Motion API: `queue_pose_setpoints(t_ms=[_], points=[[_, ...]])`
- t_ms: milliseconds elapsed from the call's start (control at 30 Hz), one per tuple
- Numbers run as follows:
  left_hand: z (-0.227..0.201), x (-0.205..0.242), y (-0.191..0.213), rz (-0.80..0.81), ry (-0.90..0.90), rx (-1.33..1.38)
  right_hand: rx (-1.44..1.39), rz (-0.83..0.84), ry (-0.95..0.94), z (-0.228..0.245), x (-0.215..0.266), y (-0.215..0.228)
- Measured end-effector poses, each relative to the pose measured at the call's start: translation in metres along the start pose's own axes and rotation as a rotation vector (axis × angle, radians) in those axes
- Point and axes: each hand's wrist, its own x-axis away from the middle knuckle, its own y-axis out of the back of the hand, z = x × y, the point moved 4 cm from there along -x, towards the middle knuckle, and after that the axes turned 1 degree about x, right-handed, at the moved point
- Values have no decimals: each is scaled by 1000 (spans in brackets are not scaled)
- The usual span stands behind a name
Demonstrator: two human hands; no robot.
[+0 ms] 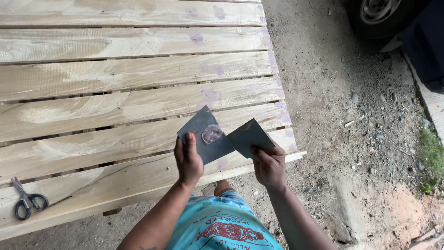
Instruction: The person squeezes a pink paste from a tube onto a metal plate, then uses a putty knife to spread the paste into the gaps between the slats of a wooden pallet. The person repeatedly scoops paste and fills gaps along the length of the pallet.
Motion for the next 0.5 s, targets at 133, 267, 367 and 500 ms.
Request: queue_pose_setpoints(t_ms=[133, 267, 367, 500], points=[[-20, 1, -18, 43, -132, -38, 636, 236, 174, 8, 2, -21], [-31, -12, -8, -11, 13, -83, 1323, 376, 86, 32, -5, -34], [-33, -25, -10, 120, 71, -120, 1423, 350, 543, 78, -10, -50], [-38, -12, -24, 242, 62, -176, 1412, 392, 685, 94, -12, -84]])
